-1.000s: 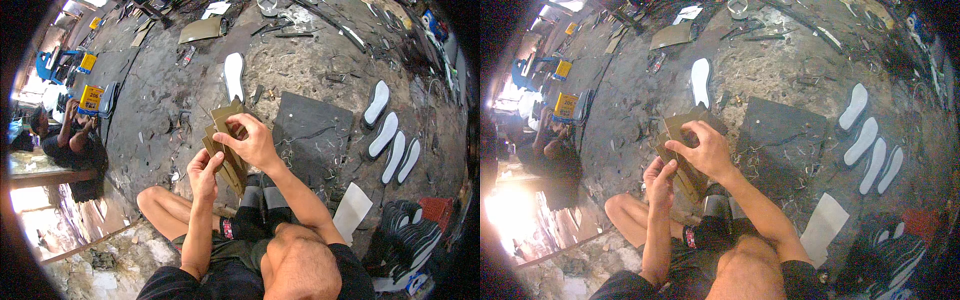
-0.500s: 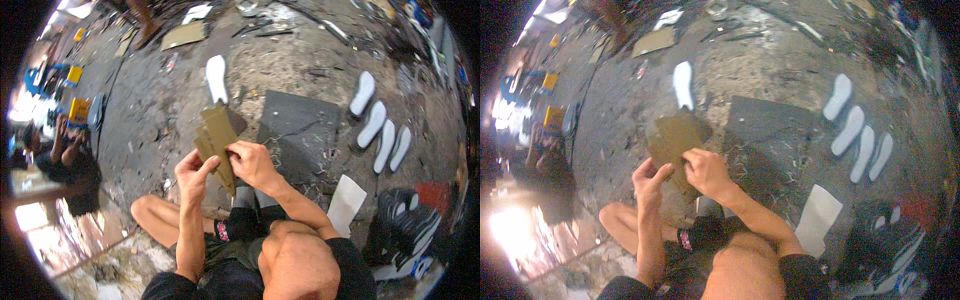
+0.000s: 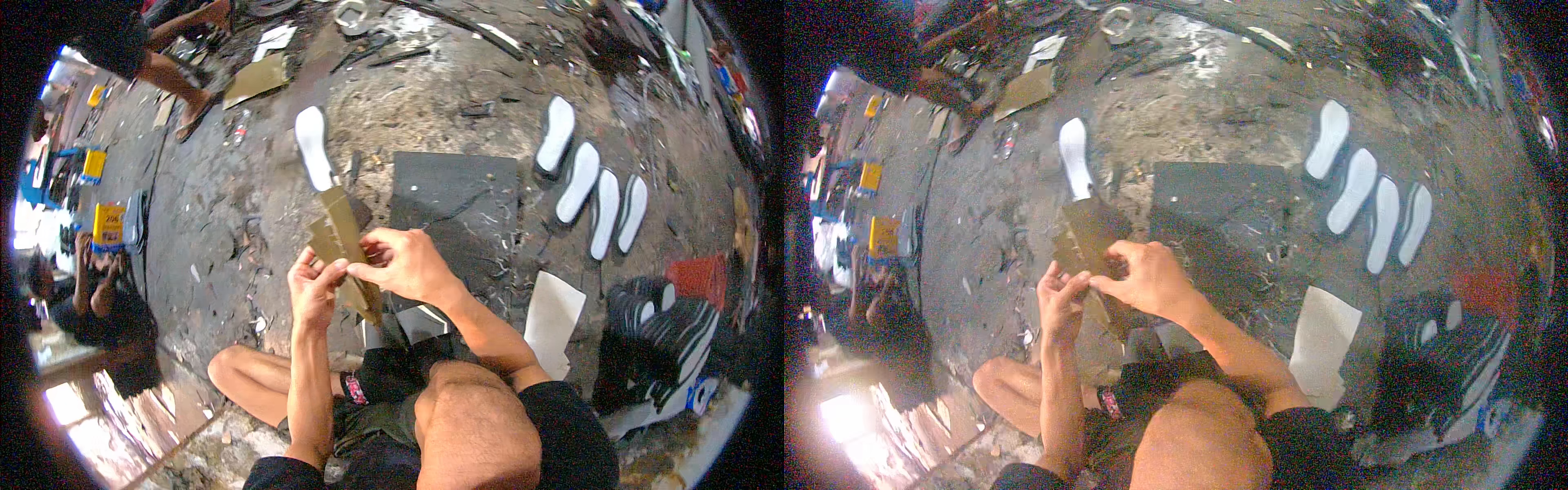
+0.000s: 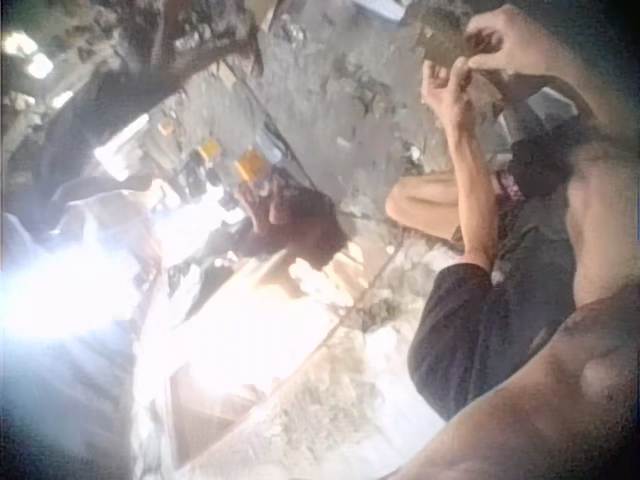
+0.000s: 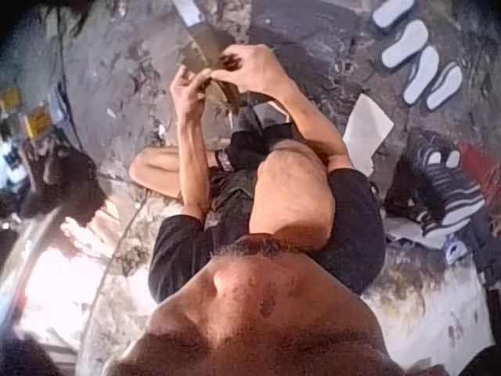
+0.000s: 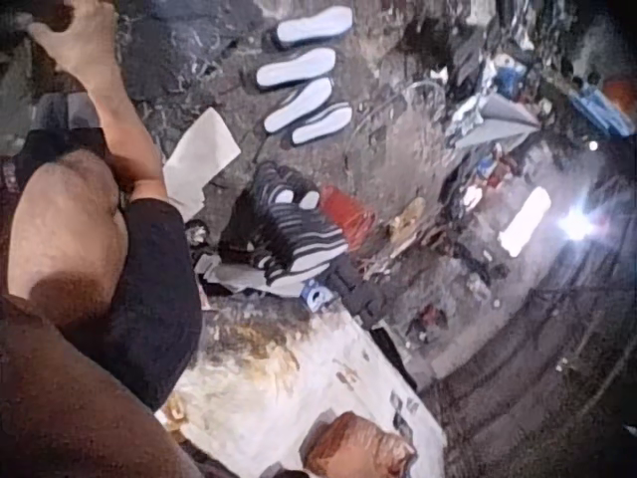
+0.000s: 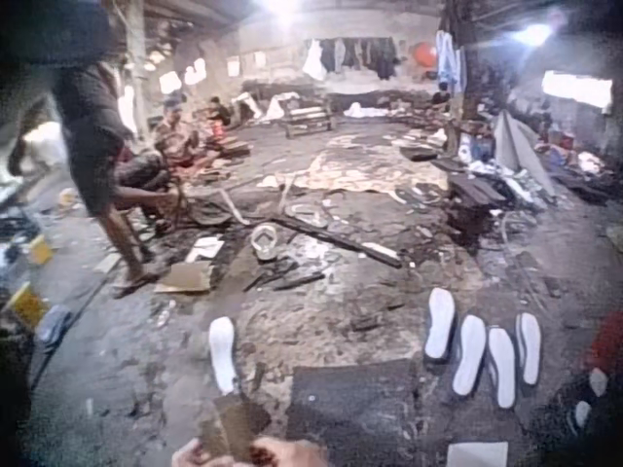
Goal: The person sits on the floor and repeatedly picks up black and white shoe insoles, aligns them with a tan insole, and places them on a white paper template. The person handles the insoles one at a time, turning them over and adjusting their position on the template.
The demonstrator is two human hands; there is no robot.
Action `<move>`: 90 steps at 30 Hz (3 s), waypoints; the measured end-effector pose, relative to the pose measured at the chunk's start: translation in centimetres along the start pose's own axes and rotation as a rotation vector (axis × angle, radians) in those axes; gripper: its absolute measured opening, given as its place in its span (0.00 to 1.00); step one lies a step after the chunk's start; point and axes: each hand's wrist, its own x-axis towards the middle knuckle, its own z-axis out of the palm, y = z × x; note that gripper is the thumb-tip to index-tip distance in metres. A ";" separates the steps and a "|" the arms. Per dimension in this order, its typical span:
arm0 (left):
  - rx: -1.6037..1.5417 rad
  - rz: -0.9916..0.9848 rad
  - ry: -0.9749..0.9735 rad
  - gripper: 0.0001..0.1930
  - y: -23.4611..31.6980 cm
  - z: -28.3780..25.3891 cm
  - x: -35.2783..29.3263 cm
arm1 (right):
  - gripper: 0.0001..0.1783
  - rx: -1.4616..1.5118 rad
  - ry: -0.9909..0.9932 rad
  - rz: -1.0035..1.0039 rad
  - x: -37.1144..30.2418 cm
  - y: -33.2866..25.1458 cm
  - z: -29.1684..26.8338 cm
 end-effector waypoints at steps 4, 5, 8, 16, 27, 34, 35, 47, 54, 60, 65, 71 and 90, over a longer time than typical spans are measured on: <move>0.148 0.085 0.049 0.19 0.4 -0.3 -1.5 | 0.23 -0.271 0.017 -0.098 -0.6 -2.1 1.3; 0.172 0.139 0.094 0.19 0.5 -0.2 -1.9 | 0.20 -0.408 0.000 -0.126 -0.8 -3.4 2.0; 0.225 0.210 0.189 0.19 0.5 -0.1 -3.0 | 0.13 -0.640 0.049 -0.186 -1.7 -4.1 4.8; 0.306 0.323 0.429 0.21 0.7 -1.0 -5.0 | 0.08 -0.382 0.357 -0.264 1.4 0.6 5.8; 0.190 0.278 0.625 0.26 2.8 -10.2 -8.4 | 0.10 -0.279 0.306 0.076 3.2 10.5 -0.5; 0.244 0.313 0.611 0.30 8.2 -17.0 -11.2 | 0.08 -0.533 0.536 0.162 -1.1 17.5 -16.0; 0.255 0.327 0.559 0.30 10.1 -18.6 -12.1 | 0.08 -0.453 0.513 0.215 -2.4 18.9 -18.6; 0.190 0.227 0.338 0.24 10.8 -18.8 -5.1 | 0.13 -0.730 0.402 0.285 -2.6 17.1 -20.7; 0.586 -0.154 0.517 0.30 -3.1 -30.2 2.0 | 0.34 -0.855 0.962 0.309 5.2 21.3 -28.9; 0.846 0.273 0.483 0.28 -7.6 -14.5 2.1 | 0.53 -0.608 0.950 0.708 7.8 17.5 -28.0; 0.100 0.032 -0.091 0.34 -5.3 4.6 1.3 | 0.43 -0.033 0.476 0.033 0.9 9.2 -11.7; 0.054 -0.120 -0.010 0.41 -6.4 5.9 0.1 | 0.44 0.268 0.078 0.132 -6.6 4.3 -3.6; -0.334 -0.003 0.515 0.26 -6.4 -11.4 -0.9 | 0.41 1.035 0.038 0.384 -3.5 3.0 0.1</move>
